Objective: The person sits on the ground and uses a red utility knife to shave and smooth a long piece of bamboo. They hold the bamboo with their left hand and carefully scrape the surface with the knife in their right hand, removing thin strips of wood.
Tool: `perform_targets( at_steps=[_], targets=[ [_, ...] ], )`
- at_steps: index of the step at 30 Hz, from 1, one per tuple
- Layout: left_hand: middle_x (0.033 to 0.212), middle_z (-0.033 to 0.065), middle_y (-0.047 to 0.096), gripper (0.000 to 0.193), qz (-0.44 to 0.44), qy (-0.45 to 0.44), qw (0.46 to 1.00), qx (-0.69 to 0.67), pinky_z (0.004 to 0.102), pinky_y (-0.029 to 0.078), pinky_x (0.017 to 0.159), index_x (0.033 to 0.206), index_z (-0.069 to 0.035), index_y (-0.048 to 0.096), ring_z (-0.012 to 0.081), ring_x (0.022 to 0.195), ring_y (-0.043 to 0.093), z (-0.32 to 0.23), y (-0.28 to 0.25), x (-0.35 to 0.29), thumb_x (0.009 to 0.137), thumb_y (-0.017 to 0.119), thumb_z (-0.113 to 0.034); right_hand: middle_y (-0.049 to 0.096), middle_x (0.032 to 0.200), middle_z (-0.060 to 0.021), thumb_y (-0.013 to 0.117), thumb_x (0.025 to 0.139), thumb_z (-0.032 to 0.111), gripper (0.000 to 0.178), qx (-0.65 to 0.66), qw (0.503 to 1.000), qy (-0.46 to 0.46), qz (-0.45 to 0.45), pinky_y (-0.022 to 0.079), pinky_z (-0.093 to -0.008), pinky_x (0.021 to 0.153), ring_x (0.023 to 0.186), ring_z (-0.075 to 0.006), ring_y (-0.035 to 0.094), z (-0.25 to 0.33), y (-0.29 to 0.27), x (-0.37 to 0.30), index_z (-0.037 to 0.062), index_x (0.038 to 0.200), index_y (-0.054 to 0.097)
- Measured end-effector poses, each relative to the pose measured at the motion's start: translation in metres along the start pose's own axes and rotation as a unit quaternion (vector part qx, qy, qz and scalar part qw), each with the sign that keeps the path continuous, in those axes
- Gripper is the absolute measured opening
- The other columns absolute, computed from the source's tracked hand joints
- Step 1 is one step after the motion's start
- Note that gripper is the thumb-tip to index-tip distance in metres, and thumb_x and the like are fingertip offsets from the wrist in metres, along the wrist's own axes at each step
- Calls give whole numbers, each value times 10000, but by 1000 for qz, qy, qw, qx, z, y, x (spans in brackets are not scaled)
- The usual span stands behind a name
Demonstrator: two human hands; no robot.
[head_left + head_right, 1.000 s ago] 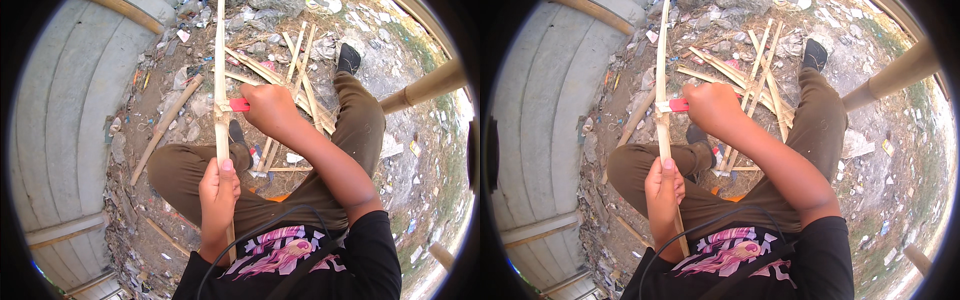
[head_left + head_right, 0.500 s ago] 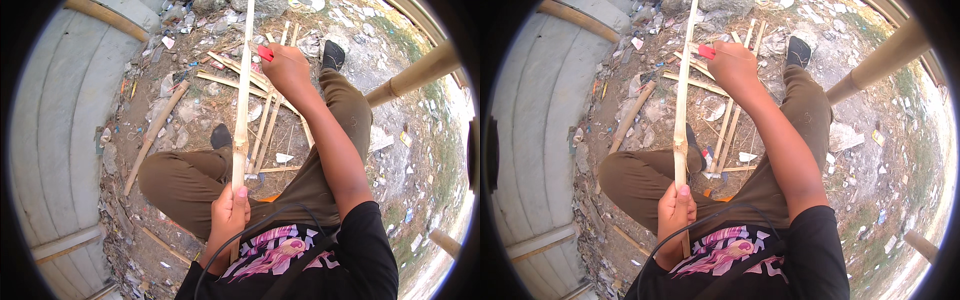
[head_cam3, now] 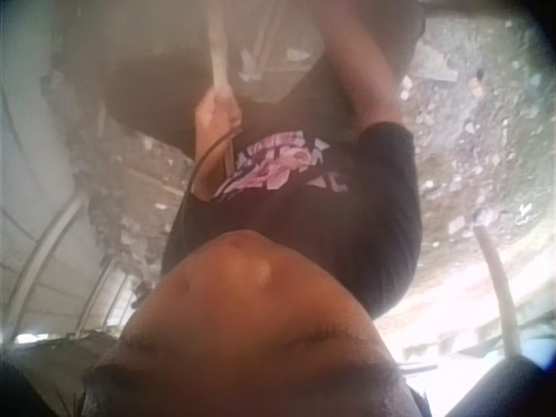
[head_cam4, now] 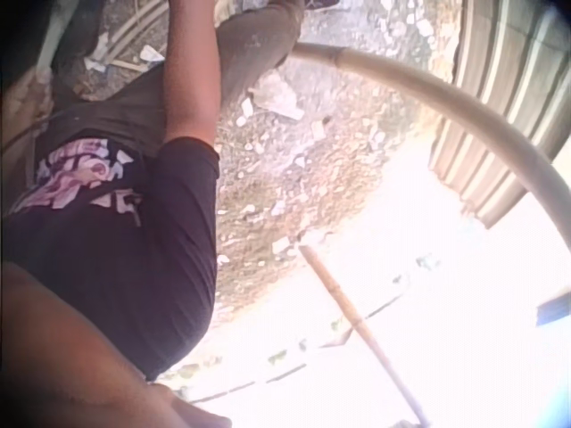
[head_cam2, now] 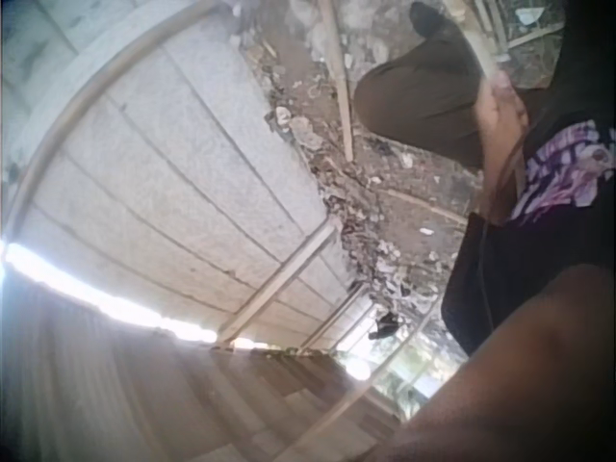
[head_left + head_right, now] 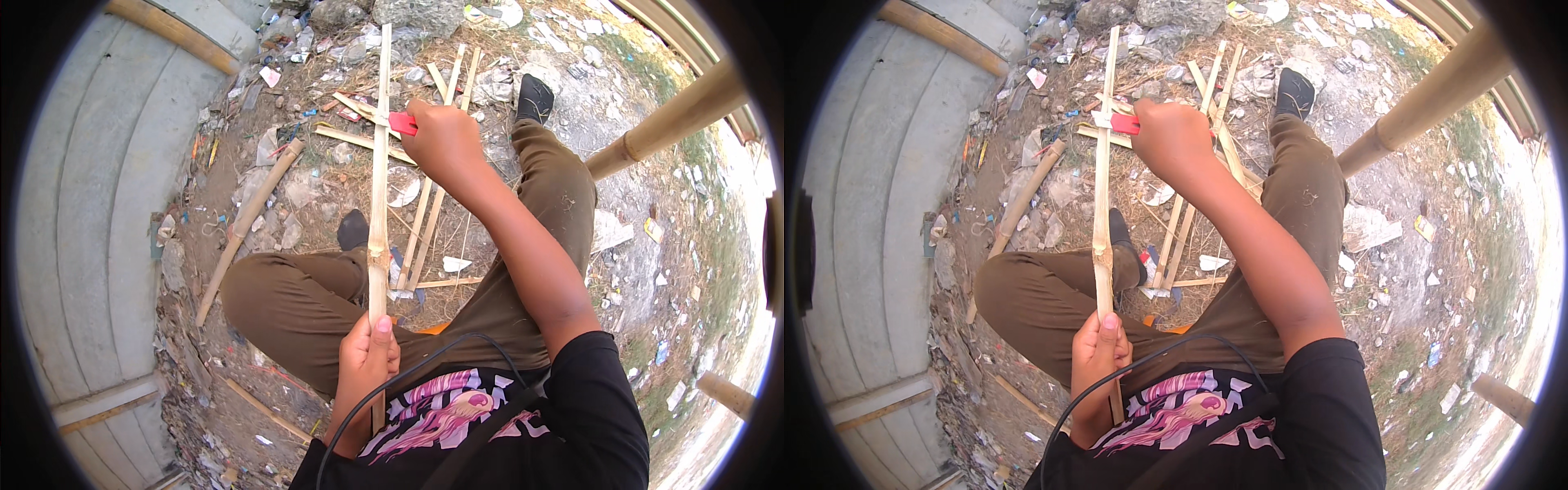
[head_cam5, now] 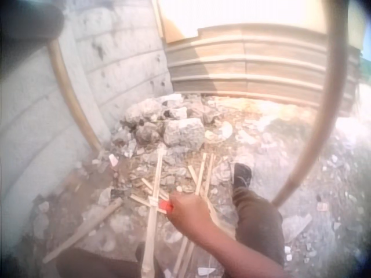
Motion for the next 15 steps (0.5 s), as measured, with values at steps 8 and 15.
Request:
perform_targets(
  at_steps=[8, 15],
  targets=[
    [634, -37, 390, 303, 1, -4, 1000, 20, 214, 306, 424, 912, -74, 462, 30, 481, 351, 15, -2, -8, 1101, 478, -310, 687, 750, -208, 646, 811, 151, 117, -7, 997, 65, 39, 552, -507, 690, 746, -411, 698, -9, 4, 7, 46, 853, 678],
    [624, -34, 393, 331, -6, -4, 998, 56, 221, 297, 426, 887, -80, 445, 34, 480, 338, 17, 1, -12, 1098, 483, -333, 713, 828, -204, 635, 797, 128, 123, 55, 983, 165, 62, 557, -499, 737, 816, -394, 712, -20, 14, 17, 43, 857, 701]
  ],
)
Point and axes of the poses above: each hand's wrist, its own x-axis towards the middle knuckle, its own y-axis out of the palm, z = x × y, the point moved 4 cm from there along x, towards the middle knuckle
